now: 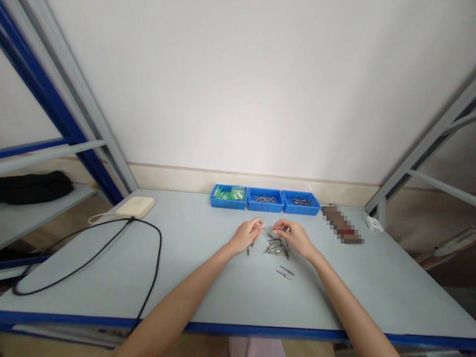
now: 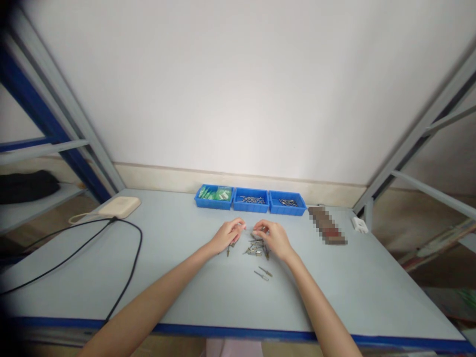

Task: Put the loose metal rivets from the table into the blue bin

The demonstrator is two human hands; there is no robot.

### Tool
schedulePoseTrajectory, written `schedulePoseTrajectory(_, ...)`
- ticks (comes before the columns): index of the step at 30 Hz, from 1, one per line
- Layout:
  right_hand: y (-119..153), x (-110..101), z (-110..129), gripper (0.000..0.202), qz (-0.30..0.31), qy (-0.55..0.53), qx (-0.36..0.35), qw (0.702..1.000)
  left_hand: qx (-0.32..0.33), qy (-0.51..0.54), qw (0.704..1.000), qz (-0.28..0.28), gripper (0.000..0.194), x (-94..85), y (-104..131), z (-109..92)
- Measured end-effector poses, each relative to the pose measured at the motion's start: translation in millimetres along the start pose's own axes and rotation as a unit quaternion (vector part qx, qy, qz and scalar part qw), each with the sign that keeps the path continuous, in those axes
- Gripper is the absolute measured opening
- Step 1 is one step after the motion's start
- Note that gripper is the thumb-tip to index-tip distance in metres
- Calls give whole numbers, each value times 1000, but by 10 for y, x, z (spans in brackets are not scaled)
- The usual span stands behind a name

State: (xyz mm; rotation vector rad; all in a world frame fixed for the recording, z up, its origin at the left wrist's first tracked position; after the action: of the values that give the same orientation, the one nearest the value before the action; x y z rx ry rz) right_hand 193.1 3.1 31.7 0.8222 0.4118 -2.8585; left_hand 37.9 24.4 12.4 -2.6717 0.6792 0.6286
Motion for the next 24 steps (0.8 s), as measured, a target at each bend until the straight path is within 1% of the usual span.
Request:
schedulePoseTrajectory(2, -87, 105, 87, 16, 16, 11, -18, 1000, 1, -5, 1000, -8, 34, -22, 3, -14)
schedulePoseTrajectory(5, -161, 180, 61, 17, -3, -7, -26, 1000, -5, -21, 999, -38, 35, -95, -4, 4)
schedulePoseTrajectory(8, -162, 197, -60, 20, -33, -31, -15, 999, -10, -39, 998, -47, 35, -115, -15, 37)
schedulePoseTrajectory(11, -128, 199, -147, 25, -43, -21, -1, 999, -12, -52, 998, -39, 34, -74, -18, 45)
schedulePoseTrajectory(15, -100, 198, -172, 33, -47, 11, 9, 999, -22, -58, 997, -38, 33, -37, -10, 25)
schedulePoseTrajectory(18, -93, 199, -165, 31, -46, -19, 5, 999, -24, -59, 997, -47, 31, -47, -12, 13)
schedulePoseTrajectory(20, -82, 207, -149, 31, -30, -50, 1, 998, -23, -60, 997, -51, 29, -58, -17, 16)
schedulePoseTrajectory(24, -36, 287, -94, 34, 60, -116, 8, 991, -16, -69, 995, -67, 28, -84, -23, 33)
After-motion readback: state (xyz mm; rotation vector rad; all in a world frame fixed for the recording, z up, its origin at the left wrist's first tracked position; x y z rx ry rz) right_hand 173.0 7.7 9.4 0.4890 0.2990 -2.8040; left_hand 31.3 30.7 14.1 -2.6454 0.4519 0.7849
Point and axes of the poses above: each hand's wrist, its own y-axis away from the middle knuckle, its own x-axis out of the palm, z = x × y, the point moved 6 cm from there along -y, towards the middle knuckle, and after that the axes turned 7 degrees about -y, right-handed, at the moved point
